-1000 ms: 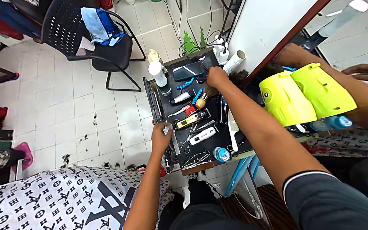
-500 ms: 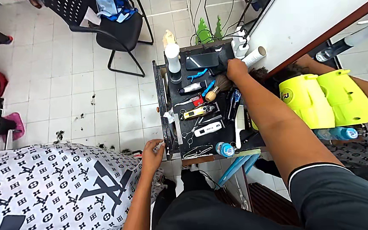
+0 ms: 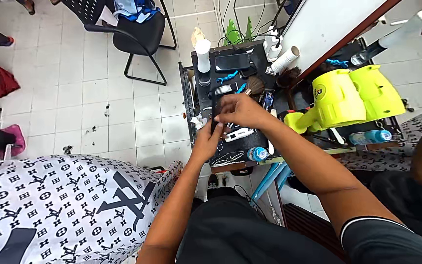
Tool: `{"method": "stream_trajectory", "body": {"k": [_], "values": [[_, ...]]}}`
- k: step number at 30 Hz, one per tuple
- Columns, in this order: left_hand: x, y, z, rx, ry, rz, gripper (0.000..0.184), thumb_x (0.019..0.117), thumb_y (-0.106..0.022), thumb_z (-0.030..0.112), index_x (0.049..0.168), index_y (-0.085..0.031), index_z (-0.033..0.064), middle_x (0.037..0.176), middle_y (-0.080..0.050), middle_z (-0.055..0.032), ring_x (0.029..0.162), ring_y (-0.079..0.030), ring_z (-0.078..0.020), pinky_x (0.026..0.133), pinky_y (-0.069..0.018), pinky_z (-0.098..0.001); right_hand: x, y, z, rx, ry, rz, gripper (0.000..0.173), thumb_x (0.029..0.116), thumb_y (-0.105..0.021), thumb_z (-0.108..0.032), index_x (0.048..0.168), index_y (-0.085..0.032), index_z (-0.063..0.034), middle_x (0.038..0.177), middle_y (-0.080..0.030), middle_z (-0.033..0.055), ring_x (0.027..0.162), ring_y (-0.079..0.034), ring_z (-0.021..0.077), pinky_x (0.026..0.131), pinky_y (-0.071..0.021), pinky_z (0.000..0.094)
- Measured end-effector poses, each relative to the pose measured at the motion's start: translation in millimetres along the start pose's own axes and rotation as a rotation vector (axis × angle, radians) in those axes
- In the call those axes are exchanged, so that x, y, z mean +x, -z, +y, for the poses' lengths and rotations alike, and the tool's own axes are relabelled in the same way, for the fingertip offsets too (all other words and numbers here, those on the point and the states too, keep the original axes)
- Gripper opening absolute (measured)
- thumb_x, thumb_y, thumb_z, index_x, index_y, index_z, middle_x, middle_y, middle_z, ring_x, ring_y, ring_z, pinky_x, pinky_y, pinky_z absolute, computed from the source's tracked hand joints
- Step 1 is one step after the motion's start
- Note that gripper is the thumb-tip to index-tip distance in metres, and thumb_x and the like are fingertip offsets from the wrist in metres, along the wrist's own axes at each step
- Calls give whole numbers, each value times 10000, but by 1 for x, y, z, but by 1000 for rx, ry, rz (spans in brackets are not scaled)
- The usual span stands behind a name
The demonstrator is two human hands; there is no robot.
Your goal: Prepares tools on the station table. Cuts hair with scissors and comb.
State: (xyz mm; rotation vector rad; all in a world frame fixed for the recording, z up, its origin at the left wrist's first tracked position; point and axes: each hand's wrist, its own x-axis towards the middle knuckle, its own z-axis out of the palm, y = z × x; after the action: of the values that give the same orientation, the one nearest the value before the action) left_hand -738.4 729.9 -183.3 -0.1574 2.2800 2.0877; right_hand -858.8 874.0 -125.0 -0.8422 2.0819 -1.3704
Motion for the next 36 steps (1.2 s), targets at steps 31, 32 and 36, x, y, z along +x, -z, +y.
{"method": "stream_trajectory", "body": {"k": [31,32,36], "values": [[-205,84,-96,-108,352,457,280,1065,-514,152,1282,-579,-13,870,-645,-32,656,-575,-69,588,-479,-205,33,-99,121,-1119,-104,-690,575,758,-855,-240,1228,-654,23,1303,-590,233,1213,-580,435,898,-531,612],[-208,83,-97,-105,353,460,278,1064,-514,149,1278,-582,-15,867,-646,-34,658,-577,-71,587,-477,-205,34,-98,123,-1121,-85,-686,561,763,-846,-239,1220,-653,22,1290,-598,226,1204,-587,426,898,-531,605],[-216,81,-98,-77,376,451,296,1066,-510,162,1289,-581,-20,885,-658,-46,663,-590,-79,586,-491,-219,34,-92,121,-1094,-28,-631,586,779,-830,-259,1264,-613,-10,1207,-643,215,1160,-617,419,884,-529,600]]}}
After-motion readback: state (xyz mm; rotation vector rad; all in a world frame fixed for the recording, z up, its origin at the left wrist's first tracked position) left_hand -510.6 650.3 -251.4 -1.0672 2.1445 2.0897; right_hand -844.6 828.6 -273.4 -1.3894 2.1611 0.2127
